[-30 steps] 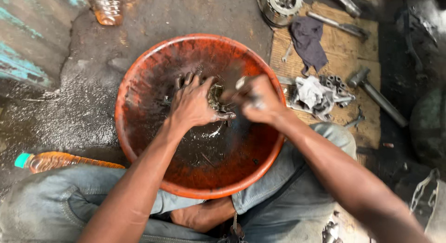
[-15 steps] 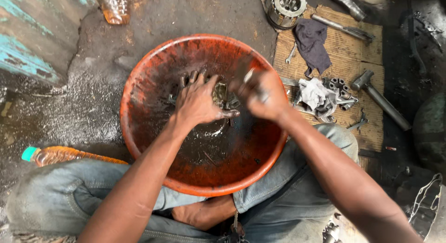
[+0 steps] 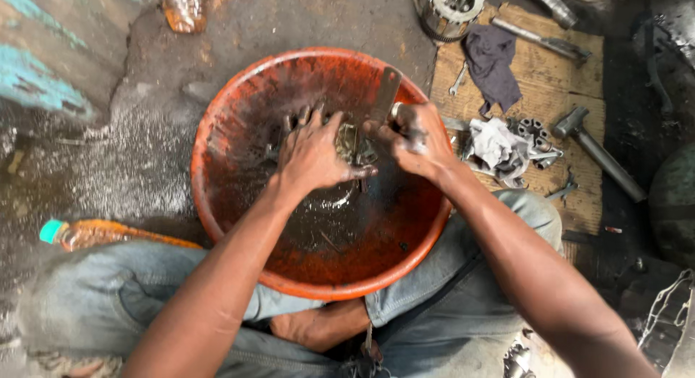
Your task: The person scrubs a metal mechanical part inside a red basin using a small metal tool. They then pour a liquid from a plastic bottle onto the part to rinse it.
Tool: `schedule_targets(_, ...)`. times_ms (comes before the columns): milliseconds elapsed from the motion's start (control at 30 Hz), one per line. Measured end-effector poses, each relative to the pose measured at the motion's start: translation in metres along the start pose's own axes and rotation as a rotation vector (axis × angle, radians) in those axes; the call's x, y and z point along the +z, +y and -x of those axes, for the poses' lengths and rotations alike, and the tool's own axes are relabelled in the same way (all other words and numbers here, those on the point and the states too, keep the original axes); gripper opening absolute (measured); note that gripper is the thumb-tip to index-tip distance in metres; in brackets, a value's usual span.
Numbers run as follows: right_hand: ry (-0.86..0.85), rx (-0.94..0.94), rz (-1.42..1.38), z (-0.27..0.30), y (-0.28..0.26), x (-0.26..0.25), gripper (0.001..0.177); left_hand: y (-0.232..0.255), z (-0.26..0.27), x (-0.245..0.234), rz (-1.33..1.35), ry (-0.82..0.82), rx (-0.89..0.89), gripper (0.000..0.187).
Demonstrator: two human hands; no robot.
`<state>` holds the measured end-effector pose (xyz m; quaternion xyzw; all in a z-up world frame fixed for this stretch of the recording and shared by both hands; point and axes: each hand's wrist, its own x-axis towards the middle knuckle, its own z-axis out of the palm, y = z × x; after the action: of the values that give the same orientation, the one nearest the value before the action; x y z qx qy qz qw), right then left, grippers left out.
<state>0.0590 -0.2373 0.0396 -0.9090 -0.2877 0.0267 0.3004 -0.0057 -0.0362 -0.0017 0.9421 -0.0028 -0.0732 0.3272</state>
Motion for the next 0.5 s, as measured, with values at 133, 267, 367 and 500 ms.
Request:
schedule_targets(133, -0.083, -0.178, -0.039, 0.002, -0.004, -0.005, 0.039, 0.0, -0.004, 0.0, -0.161, 0.051, 0.093, 0.122)
schedule_targets(267, -0.076, -0.231, -0.121, 0.007, -0.005, -0.003, 0.021, -0.008, -0.008, 0.007, -0.113, 0.058, 0.059, 0.123)
schedule_targets(367, -0.096, -0.306, -0.201, 0.01, -0.004, -0.003, 0.005, -0.011, -0.011, 0.009, -0.132, 0.05, 0.067, 0.124)
schedule_targets(500, -0.06, -0.285, -0.188, 0.008, 0.001, 0.001, 0.012, -0.01, -0.008, 0.006, -0.179, 0.087, 0.099, 0.119)
